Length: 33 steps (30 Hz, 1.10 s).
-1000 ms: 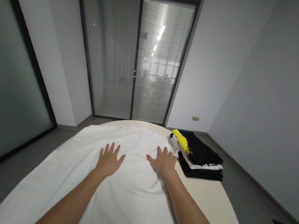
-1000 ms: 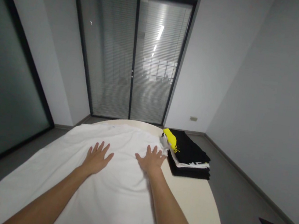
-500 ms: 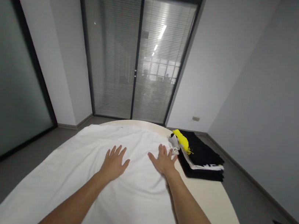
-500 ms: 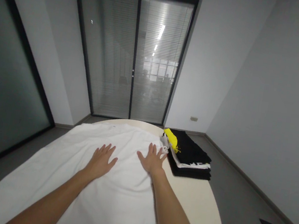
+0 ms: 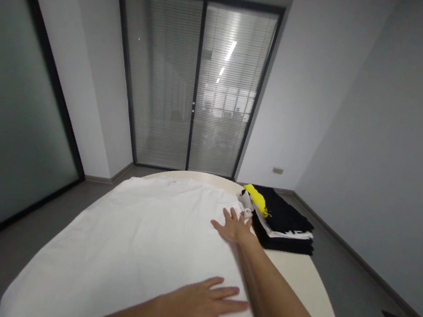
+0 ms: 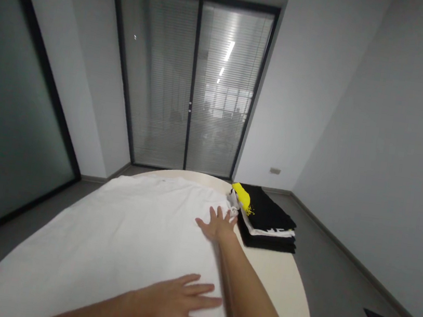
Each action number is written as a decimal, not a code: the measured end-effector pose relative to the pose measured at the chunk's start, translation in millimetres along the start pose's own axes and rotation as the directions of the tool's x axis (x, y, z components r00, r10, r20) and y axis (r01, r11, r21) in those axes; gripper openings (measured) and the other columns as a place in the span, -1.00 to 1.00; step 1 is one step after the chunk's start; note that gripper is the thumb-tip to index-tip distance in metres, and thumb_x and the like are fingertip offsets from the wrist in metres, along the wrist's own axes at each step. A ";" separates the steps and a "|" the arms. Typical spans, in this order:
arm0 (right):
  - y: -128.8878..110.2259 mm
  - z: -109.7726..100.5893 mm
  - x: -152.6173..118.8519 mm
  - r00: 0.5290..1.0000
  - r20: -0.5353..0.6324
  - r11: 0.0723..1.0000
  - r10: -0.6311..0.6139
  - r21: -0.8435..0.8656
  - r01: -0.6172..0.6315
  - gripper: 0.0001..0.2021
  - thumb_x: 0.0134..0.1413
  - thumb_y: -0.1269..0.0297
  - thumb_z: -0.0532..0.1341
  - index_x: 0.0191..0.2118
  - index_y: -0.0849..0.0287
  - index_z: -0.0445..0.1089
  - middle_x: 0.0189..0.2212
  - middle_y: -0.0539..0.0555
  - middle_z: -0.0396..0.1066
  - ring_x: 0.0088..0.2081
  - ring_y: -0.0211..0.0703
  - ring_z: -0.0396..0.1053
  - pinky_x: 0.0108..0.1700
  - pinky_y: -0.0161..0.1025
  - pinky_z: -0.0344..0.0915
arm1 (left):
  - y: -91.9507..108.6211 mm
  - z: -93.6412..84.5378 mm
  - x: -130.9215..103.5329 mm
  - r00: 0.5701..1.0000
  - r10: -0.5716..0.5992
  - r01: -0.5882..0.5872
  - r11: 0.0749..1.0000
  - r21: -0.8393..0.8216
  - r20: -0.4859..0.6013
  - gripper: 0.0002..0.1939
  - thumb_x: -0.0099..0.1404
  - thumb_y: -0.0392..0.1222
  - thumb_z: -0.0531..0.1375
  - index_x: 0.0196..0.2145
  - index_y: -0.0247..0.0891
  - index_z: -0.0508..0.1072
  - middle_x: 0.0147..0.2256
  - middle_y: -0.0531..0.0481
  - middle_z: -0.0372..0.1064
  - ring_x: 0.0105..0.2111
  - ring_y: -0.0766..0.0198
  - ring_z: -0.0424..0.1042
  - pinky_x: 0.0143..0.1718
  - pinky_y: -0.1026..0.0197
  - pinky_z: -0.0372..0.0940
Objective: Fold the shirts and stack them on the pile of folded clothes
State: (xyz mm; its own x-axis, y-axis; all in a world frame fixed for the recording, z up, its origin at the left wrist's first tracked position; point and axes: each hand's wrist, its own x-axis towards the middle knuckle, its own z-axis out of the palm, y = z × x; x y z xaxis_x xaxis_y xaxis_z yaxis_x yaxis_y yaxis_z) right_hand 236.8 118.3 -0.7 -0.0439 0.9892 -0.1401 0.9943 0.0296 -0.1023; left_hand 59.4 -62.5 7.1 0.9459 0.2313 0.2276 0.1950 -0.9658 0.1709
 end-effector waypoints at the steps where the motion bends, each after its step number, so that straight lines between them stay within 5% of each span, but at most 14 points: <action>1: -0.5 -2.9 -1.4 1.000 0.015 1.000 0.009 -0.004 -0.009 -0.03 0.04 -0.47 -0.07 0.44 0.01 -0.08 0.46 0.25 -0.25 0.39 0.54 -0.27 0.26 0.48 -0.39 | 5.3 2.6 -1.0 1.000 0.006 -0.006 1.000 0.030 0.010 -0.53 0.51 -0.04 -0.03 0.33 0.03 0.18 0.40 -0.04 -0.03 0.37 0.00 0.01 0.32 -0.12 0.05; 4: -5.1 -6.5 -8.7 0.998 0.009 0.998 0.055 -0.025 -0.055 -0.04 0.00 -0.44 0.03 0.40 0.07 0.07 0.42 0.32 -0.11 0.36 0.59 -0.17 0.21 0.53 -0.29 | 11.5 9.4 -0.3 0.999 0.037 -0.036 0.996 0.076 -0.013 -0.54 0.54 -0.10 -0.08 0.33 0.05 0.16 0.40 -0.03 -0.06 0.38 0.01 -0.03 0.32 -0.11 0.05; 7: -11.1 0.8 -19.4 0.981 -0.195 0.998 -0.010 -0.068 -0.003 -0.19 0.15 -0.29 0.00 0.33 0.21 0.19 0.36 0.36 0.04 0.40 0.44 -0.27 0.28 0.40 -0.38 | -0.3 7.8 8.8 0.999 0.030 -0.029 1.000 0.009 -0.039 -0.61 0.50 -0.10 0.00 0.23 -0.05 0.32 0.29 -0.02 0.22 0.28 0.09 0.21 0.28 0.01 0.12; 10: -14.3 10.2 -29.7 0.935 -0.336 0.993 -0.112 -0.074 0.092 -0.30 0.25 -0.17 -0.02 0.33 0.20 0.19 0.32 0.30 0.15 0.41 0.29 -0.21 0.32 0.27 -0.44 | -29.4 -6.0 18.9 0.978 -0.187 0.186 0.982 -0.023 -0.092 -0.72 0.38 -0.10 0.12 -0.03 -0.15 0.50 -0.06 0.00 0.54 -0.03 0.17 0.49 0.15 0.10 0.25; 11: -14.7 11.6 -32.4 0.931 -0.345 0.992 -0.122 -0.067 0.106 -0.33 0.26 -0.16 -0.01 0.32 0.17 0.20 0.31 0.28 0.18 0.39 0.28 -0.15 0.32 0.27 -0.44 | -41.5 -11.4 19.9 0.934 -0.329 0.333 0.943 0.000 -0.137 -0.73 0.38 -0.14 0.10 -0.04 -0.16 0.51 -0.06 -0.03 0.54 -0.02 0.15 0.48 0.13 0.08 0.26; 14: -14.7 8.7 -37.0 0.905 -0.412 0.994 -0.106 -0.054 0.092 -0.43 0.27 -0.08 0.02 0.23 0.16 0.30 0.27 0.26 0.23 0.34 0.23 -0.03 0.32 0.21 -0.28 | -78.2 -20.2 11.8 0.687 -0.662 0.705 0.707 0.053 -0.299 -0.51 0.40 -0.09 0.06 0.24 -0.22 0.33 0.28 -0.18 0.22 0.27 -0.04 0.20 0.28 -0.08 0.09; 16: -13.5 3.6 -36.7 0.867 -0.494 0.998 -0.069 -0.039 0.057 -0.51 0.26 0.04 0.06 0.18 0.18 0.35 0.30 0.27 0.18 0.32 0.19 -0.01 0.28 0.12 -0.09 | -98.1 -16.5 0.1 0.545 -0.782 0.831 0.551 0.074 -0.303 -0.44 0.42 -0.03 0.03 0.31 -0.25 0.24 0.36 -0.22 0.04 0.35 -0.13 0.03 0.32 -0.16 -0.02; 18: -10.9 -0.8 -34.0 0.833 -0.553 1.000 -0.022 -0.022 0.011 -0.57 0.23 0.16 0.09 0.14 0.20 0.38 0.33 0.27 0.11 0.32 0.17 -0.01 0.20 0.03 0.05 | -111.1 -7.8 -11.2 0.473 -0.842 0.880 0.468 0.084 -0.260 -0.43 0.45 0.01 -0.02 0.33 -0.22 0.22 0.37 -0.19 0.01 0.37 -0.13 -0.02 0.33 -0.19 -0.07; 26: 0.9 2.0 -19.2 0.842 -0.520 0.983 0.142 -0.025 -0.182 -0.59 0.26 0.24 0.02 0.06 0.33 0.45 0.21 0.40 0.26 0.07 0.23 0.30 0.02 0.04 0.20 | -114.1 4.2 -17.9 0.482 -0.849 0.876 0.474 0.091 -0.216 -0.40 0.44 0.10 -0.04 0.35 -0.11 0.19 0.40 -0.15 -0.05 0.40 -0.16 -0.14 0.35 -0.20 -0.14; 33: 2.3 -26.9 -20.0 0.806 -0.580 0.992 0.123 0.048 -0.117 -0.51 0.24 0.33 0.04 0.26 0.33 0.22 0.28 0.35 0.18 0.11 0.13 0.32 0.05 -0.03 0.24 | -117.2 5.6 -19.7 0.489 -0.845 0.872 0.484 0.080 -0.219 -0.40 0.43 0.10 -0.02 0.35 -0.12 0.19 0.40 -0.16 -0.06 0.40 -0.18 -0.15 0.36 -0.22 -0.16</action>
State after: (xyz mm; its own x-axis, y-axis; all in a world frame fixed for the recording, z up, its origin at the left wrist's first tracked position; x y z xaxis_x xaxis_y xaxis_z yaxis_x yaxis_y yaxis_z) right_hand 242.6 102.5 28.4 0.1436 0.8838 0.4452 0.9867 -0.0934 -0.1328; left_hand 19.4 45.5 -22.8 0.2409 0.9544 0.1766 0.9394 -0.2750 0.2047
